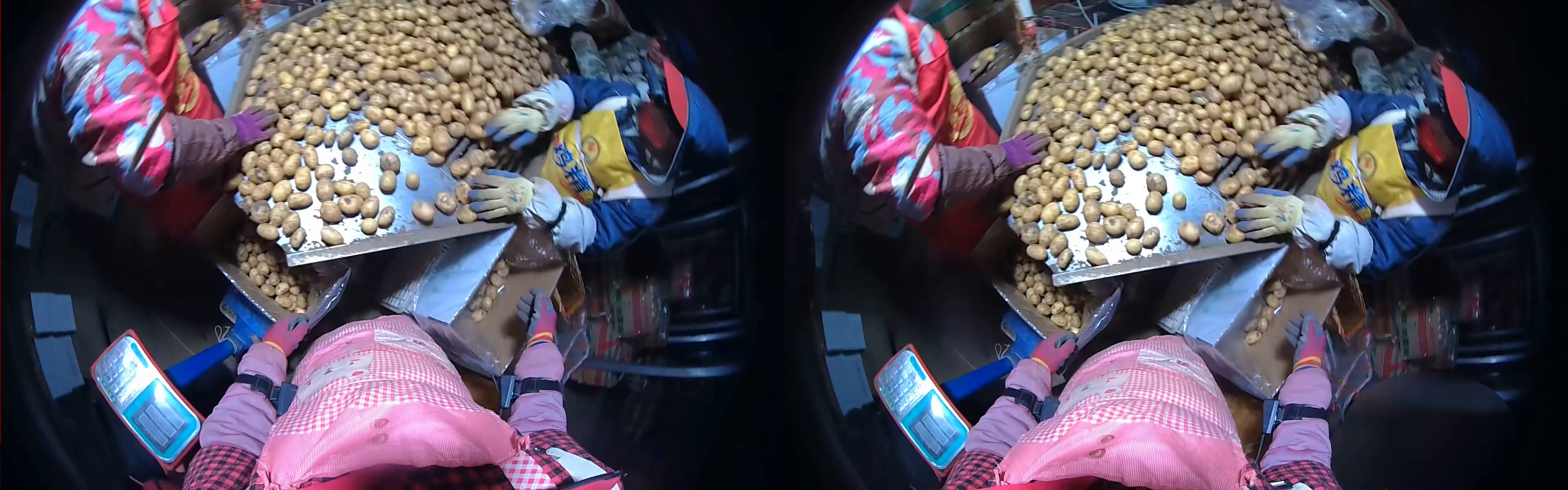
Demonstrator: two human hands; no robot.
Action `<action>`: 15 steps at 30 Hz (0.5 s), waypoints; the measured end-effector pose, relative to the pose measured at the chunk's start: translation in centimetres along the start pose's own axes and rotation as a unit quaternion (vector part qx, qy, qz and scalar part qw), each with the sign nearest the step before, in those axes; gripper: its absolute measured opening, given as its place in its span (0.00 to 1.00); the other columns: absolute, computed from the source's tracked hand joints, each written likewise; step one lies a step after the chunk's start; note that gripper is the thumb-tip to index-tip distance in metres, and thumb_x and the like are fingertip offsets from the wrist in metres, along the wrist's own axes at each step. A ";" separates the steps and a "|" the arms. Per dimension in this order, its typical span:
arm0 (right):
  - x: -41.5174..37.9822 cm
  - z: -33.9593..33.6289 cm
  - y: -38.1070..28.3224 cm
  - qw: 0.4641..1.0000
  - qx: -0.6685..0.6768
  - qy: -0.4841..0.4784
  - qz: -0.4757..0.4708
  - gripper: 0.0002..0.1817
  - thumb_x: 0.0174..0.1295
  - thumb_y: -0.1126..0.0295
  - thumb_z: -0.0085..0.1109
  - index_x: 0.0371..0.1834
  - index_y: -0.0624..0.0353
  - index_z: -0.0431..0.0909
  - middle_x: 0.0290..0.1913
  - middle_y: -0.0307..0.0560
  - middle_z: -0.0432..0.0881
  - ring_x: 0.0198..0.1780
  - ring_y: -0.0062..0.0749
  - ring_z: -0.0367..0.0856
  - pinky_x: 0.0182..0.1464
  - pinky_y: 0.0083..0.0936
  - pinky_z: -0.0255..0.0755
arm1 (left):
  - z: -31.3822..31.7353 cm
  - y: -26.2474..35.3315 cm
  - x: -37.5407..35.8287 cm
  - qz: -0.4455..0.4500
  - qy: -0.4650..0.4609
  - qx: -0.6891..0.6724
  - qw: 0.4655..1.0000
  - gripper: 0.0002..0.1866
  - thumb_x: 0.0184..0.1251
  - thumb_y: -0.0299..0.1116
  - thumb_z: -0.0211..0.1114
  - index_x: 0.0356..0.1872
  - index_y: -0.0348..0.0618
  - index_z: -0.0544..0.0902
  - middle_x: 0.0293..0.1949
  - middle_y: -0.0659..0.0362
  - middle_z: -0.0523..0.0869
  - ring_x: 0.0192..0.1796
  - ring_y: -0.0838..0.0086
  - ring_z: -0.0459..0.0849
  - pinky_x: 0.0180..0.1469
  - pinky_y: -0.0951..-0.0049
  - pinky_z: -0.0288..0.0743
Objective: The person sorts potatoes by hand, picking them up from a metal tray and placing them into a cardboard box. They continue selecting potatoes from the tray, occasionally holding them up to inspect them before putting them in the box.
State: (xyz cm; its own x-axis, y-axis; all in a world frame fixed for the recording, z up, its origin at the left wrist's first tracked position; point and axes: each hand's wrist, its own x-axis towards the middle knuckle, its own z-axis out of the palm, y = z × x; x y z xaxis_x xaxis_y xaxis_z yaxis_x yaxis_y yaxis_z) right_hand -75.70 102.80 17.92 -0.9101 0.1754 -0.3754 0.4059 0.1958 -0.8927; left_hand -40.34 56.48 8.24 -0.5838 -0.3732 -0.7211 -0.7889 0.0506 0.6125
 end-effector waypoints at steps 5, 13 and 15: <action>0.7 8.7 -6.2 0.959 -0.007 -0.280 0.053 0.30 0.68 0.38 0.48 0.36 0.58 0.76 0.25 0.40 0.78 0.21 0.26 0.75 0.22 0.21 0.68 | 1.0 -6.4 1.4 -0.015 -0.004 -0.166 0.986 0.20 0.65 0.41 0.64 0.53 0.42 0.83 0.42 0.58 0.89 0.44 0.72 0.86 0.49 0.72 0.78; -8.7 26.1 -24.8 0.367 0.130 -0.920 0.052 0.26 0.71 0.45 0.46 0.25 0.54 0.73 0.18 0.38 0.70 0.16 0.30 0.66 0.18 0.28 0.65 | -1.7 -6.0 -2.5 -0.043 0.056 -0.222 0.973 0.19 0.65 0.43 0.65 0.51 0.41 0.84 0.43 0.57 0.89 0.44 0.73 0.86 0.49 0.72 0.78; -13.8 27.3 -31.2 -0.052 0.061 -0.996 0.037 0.24 0.71 0.47 0.47 0.26 0.55 0.72 0.22 0.39 0.72 0.19 0.31 0.72 0.21 0.29 0.68 | -1.8 -6.8 -2.1 -0.053 0.077 -0.134 0.987 0.21 0.65 0.47 0.63 0.52 0.44 0.84 0.44 0.58 0.89 0.48 0.70 0.86 0.53 0.71 0.77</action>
State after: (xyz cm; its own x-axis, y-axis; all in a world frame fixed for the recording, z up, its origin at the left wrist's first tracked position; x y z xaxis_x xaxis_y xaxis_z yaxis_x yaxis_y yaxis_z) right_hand -78.06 67.92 44.14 0.8558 -0.1017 0.5072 0.5154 0.2513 -0.8193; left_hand -33.44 55.24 6.20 -0.4491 -0.5000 -0.7405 -0.7530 -0.2343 0.6149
